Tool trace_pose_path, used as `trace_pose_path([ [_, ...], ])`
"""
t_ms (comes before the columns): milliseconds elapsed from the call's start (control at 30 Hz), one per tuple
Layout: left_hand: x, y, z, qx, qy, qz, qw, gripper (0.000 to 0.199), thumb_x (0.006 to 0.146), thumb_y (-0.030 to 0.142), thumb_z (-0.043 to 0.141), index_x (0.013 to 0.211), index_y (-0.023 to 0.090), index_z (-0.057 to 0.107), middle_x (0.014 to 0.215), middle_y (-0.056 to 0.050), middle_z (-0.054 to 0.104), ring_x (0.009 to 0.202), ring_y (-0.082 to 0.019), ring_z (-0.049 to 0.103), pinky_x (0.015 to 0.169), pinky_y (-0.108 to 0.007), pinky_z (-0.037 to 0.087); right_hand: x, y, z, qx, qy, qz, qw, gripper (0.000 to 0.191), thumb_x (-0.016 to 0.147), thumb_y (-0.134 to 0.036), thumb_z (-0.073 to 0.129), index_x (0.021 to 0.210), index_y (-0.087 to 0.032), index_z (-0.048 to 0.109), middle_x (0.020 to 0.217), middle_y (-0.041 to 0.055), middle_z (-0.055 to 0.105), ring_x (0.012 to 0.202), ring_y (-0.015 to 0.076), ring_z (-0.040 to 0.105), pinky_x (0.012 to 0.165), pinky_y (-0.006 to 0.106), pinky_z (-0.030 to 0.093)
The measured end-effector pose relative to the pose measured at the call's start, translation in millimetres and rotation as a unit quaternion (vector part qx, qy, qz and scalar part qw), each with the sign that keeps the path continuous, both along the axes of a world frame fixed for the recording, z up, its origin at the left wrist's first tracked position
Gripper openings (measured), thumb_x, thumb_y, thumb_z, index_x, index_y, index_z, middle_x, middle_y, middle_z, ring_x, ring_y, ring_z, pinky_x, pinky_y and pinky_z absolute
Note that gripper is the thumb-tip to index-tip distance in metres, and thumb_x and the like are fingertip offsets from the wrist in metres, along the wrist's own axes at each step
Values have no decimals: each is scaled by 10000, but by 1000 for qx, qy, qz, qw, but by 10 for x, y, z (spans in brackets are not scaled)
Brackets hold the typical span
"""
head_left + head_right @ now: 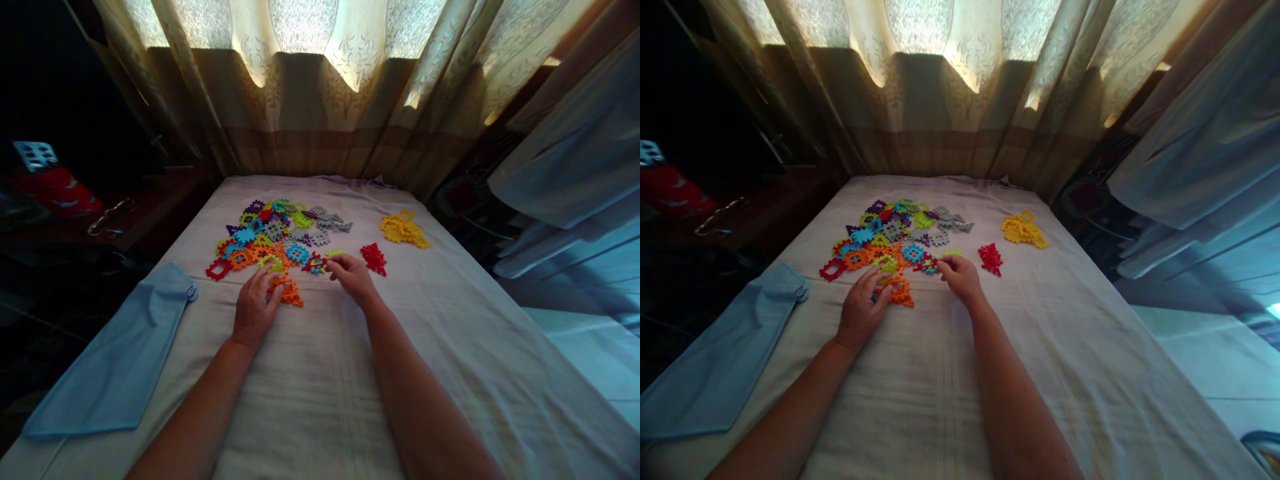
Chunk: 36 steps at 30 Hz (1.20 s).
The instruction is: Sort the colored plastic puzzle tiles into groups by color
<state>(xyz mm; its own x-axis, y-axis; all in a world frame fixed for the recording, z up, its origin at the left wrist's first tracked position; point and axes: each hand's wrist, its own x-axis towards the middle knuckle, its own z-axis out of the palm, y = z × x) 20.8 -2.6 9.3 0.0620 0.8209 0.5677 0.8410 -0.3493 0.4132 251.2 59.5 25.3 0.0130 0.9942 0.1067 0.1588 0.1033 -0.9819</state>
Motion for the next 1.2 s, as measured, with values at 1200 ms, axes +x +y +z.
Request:
trace_pose_path([
  [1200, -719, 64, -16, -96, 99, 251, 958, 359, 871, 333, 459, 1090, 132, 661, 1414, -234, 513, 1395, -448, 337, 1111, -728, 173, 1070, 117, -363, -13, -348, -385, 855, 314, 813, -357, 494, 897, -177, 737, 734, 82, 706, 675, 216, 612, 651, 312, 445],
])
